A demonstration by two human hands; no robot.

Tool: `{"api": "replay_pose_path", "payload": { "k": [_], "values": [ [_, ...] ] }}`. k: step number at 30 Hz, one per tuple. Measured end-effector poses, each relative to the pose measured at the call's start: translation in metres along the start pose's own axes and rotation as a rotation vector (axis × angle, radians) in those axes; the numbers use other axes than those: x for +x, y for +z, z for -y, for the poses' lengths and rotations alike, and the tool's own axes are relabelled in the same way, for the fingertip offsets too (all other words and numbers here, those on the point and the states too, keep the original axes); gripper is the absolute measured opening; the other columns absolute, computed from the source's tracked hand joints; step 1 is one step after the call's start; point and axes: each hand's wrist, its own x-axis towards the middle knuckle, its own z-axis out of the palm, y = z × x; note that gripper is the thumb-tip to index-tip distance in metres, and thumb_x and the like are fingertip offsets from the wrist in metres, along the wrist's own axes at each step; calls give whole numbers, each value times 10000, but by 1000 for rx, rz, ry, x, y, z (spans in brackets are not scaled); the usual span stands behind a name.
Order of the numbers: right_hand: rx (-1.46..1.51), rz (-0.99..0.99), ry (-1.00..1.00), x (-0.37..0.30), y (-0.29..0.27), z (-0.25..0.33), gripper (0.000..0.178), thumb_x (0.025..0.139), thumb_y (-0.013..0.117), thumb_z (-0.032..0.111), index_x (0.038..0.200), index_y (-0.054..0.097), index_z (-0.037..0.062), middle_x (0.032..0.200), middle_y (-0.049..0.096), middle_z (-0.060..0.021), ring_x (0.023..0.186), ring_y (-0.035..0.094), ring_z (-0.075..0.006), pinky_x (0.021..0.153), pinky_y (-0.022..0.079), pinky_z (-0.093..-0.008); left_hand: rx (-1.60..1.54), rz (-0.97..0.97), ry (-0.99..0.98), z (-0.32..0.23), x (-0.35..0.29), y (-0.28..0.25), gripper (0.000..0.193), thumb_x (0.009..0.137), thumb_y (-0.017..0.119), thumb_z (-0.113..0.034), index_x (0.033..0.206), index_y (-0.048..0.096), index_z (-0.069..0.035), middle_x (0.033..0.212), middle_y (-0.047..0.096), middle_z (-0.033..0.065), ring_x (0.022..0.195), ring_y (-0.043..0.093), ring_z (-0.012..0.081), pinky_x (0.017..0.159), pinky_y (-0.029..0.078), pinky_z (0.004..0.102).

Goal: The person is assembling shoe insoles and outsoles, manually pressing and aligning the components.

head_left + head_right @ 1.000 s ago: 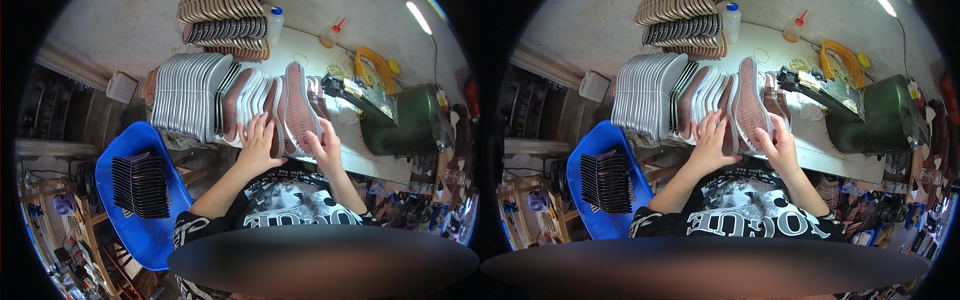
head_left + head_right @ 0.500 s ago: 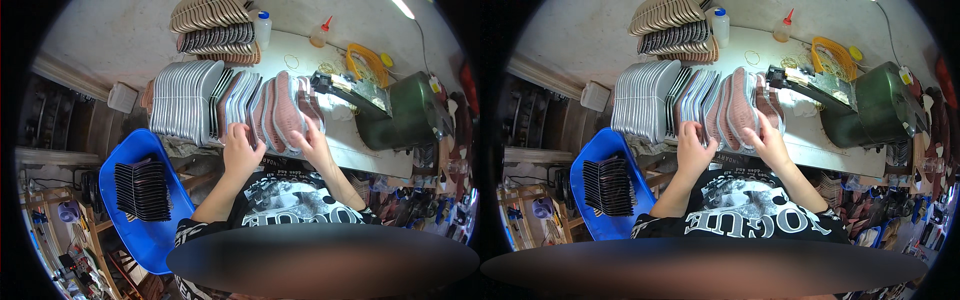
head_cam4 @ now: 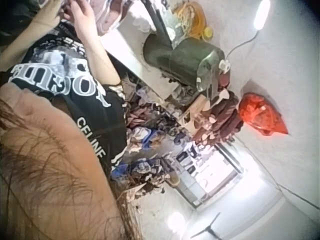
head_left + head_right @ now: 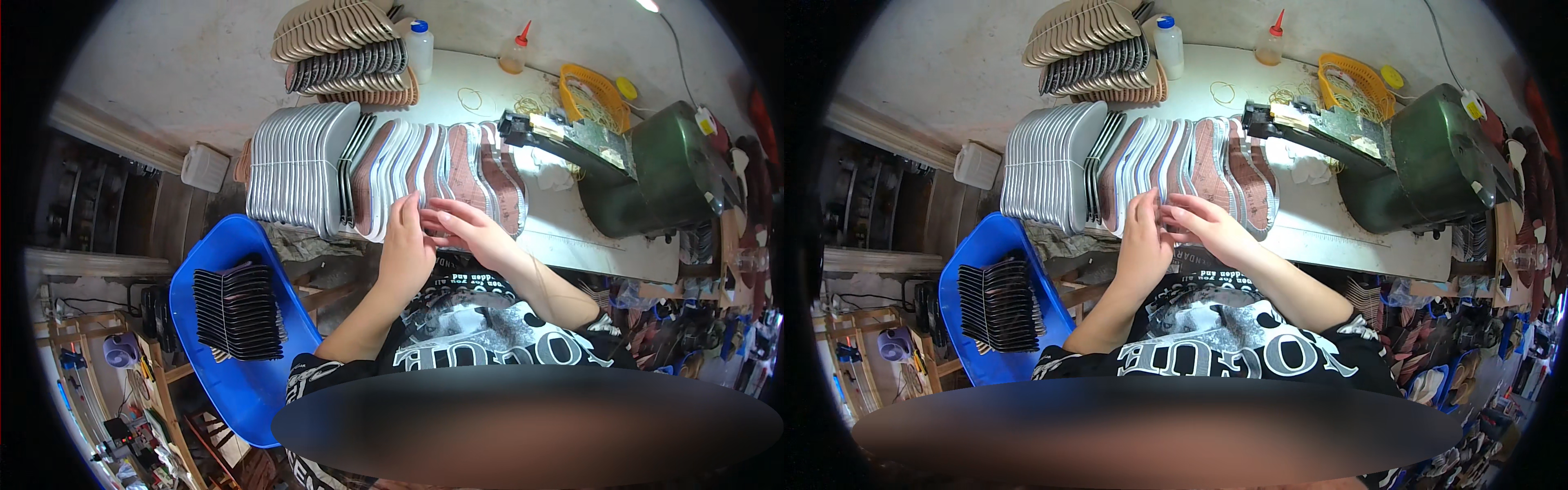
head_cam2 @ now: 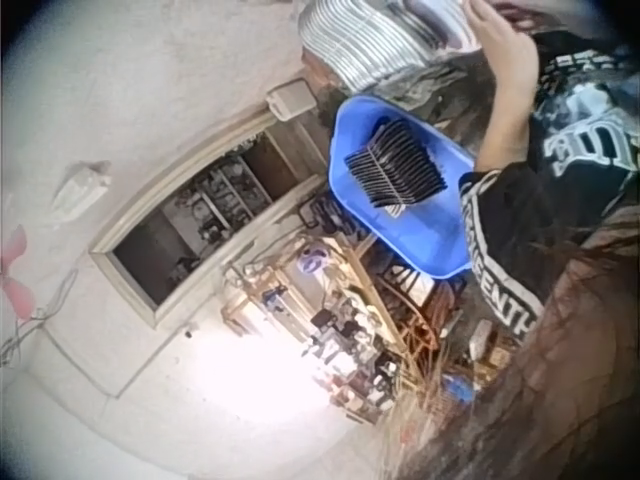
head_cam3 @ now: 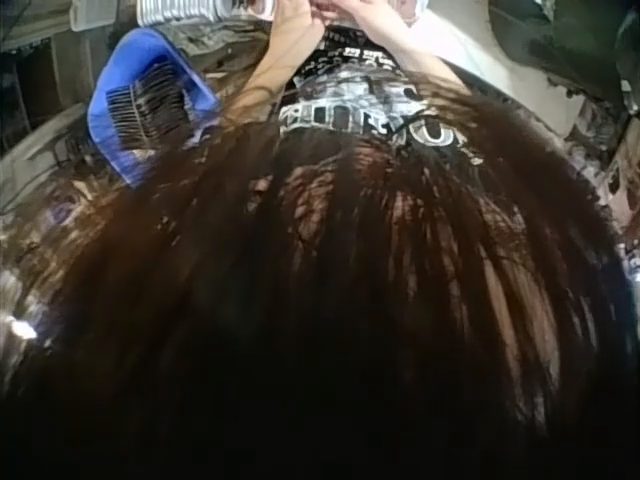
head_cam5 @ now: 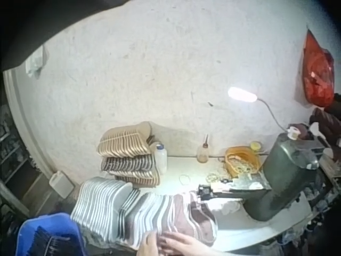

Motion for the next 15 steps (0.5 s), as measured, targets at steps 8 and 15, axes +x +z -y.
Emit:
{"api": "replay_pose_path", "payload": {
  "k": [8,15],
  "values": [
    [-989,-159,-156,22,10,13,265,894,600,163,1032,578,-61,698,653,-129,651,662,-178,550,513,-289,-250,-69,-142,34,-11,6,452,769,444,88,1216,401,37,1197,437,215,937,629,288,833,486,383],
    [-1400,-182,-266,32,21,-3,232,787,667,219,733,639,-5,674,638,-186,667,644,-349,637,512,-423,-390,-69,-199,40,-8,3,388,833,438,52,1218,402,36,1203,450,201,943,641,272,833,482,374]
  ]
}}
